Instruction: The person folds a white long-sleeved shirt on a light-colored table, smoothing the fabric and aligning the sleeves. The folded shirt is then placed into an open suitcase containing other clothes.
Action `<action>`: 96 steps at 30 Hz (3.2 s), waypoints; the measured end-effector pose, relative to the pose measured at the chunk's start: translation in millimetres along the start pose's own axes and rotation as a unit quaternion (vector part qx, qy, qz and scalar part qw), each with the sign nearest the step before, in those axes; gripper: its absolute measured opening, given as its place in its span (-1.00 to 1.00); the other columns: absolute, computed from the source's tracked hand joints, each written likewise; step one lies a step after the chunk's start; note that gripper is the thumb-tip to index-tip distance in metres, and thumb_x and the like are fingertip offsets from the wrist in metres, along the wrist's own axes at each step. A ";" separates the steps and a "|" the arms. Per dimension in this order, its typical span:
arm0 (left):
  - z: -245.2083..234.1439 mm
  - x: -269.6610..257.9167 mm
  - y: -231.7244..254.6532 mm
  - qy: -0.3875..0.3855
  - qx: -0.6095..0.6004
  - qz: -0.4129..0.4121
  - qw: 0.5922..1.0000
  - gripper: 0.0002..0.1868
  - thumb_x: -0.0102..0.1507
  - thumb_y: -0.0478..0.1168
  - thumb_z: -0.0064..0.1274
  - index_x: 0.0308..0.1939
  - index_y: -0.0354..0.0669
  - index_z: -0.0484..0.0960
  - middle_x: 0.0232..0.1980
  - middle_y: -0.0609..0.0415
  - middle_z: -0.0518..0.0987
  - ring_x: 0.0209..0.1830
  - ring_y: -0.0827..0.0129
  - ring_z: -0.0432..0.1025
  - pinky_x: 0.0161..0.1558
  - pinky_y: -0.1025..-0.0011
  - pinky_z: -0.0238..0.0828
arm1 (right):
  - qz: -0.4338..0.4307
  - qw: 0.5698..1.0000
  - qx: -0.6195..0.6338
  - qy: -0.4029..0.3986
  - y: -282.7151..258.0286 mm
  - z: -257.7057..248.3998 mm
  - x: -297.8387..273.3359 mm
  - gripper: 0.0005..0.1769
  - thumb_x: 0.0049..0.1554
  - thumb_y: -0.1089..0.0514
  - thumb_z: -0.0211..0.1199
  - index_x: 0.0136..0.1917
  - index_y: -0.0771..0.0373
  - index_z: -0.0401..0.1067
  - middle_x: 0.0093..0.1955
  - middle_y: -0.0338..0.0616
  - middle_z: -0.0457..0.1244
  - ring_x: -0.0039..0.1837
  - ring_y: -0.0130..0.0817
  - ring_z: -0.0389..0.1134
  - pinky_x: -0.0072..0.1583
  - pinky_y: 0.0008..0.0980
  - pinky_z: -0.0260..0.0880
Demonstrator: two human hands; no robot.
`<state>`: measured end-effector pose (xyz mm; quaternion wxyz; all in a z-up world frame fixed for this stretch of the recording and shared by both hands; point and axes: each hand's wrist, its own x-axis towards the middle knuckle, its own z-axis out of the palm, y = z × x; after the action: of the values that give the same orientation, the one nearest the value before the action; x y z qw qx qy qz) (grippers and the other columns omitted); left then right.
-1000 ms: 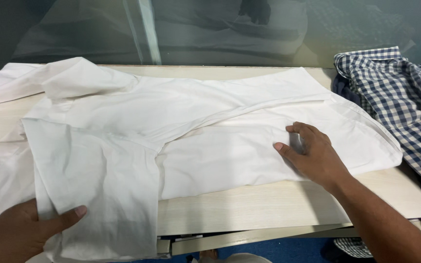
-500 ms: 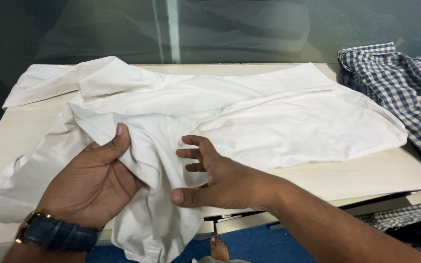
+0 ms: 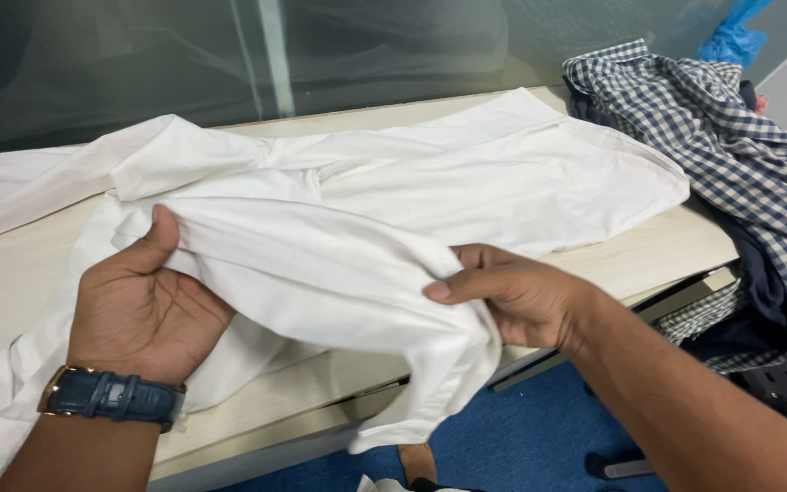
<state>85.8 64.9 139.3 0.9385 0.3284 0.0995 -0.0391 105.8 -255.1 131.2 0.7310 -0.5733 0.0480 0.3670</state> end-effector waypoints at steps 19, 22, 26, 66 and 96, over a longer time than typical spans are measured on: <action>-4.7 56.2 -39.3 0.160 -0.074 0.044 0.983 -0.30 0.11 -0.28 -0.10 0.35 -0.44 0.25 0.35 -0.32 0.41 0.37 -0.07 0.36 0.35 -0.22 0.22 | 0.070 0.975 -0.211 0.019 -68.9 -136.0 -9.2 -0.39 0.17 0.04 0.32 0.32 0.55 0.39 0.11 0.04 0.39 0.13 -0.34 0.38 0.21 -0.34 0.34; 1.8 58.0 -38.7 0.223 -0.063 0.047 0.972 -0.29 0.23 -0.09 -0.08 0.37 -0.46 0.19 0.36 -0.34 0.38 0.38 -0.07 0.33 0.36 -0.15 0.22 | 0.137 0.928 -0.346 -0.022 -71.5 -147.9 -6.7 -0.36 0.07 -0.04 0.32 0.30 0.41 0.48 0.09 -0.02 0.46 0.13 -0.34 0.47 0.23 -0.39 0.41; -5.6 72.5 -37.0 0.223 -0.047 0.061 0.972 -0.40 0.31 -0.28 -0.12 0.40 -0.48 0.15 0.40 -0.32 0.39 0.43 0.04 0.37 0.37 0.05 0.26 | 0.171 0.895 -0.402 -0.086 -75.1 -170.0 -6.1 -0.40 0.05 -0.03 0.34 0.26 0.39 0.53 0.07 -0.03 0.51 0.15 -0.32 0.51 0.24 -0.42 0.43; -18.2 101.6 -72.6 0.356 0.173 0.190 0.898 -0.72 0.37 -0.31 0.11 0.12 -0.28 0.43 0.02 -0.04 0.62 0.00 0.39 0.60 0.05 0.50 0.55 | -0.065 0.831 -0.552 0.011 -163.4 -226.0 -24.1 -0.63 0.30 -0.08 0.10 0.15 0.21 0.50 -0.29 0.04 0.32 -0.28 -0.17 0.23 -0.18 -0.13 0.31; -80.7 130.1 10.3 0.310 0.786 0.009 0.534 -0.11 0.30 0.53 -0.14 -0.35 -0.34 0.68 -0.50 -0.22 0.58 -0.54 0.07 0.56 -0.41 0.23 0.49 | 0.088 0.900 -0.426 0.027 -239.5 -343.8 6.3 -0.45 0.24 0.02 0.07 0.34 0.47 0.35 0.22 0.32 0.35 0.27 0.12 0.37 0.25 0.23 0.37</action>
<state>201.4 122.3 56.3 0.2129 0.9265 0.3100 0.0107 372.7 -569.8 204.1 0.3801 -0.8331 -0.0425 0.3994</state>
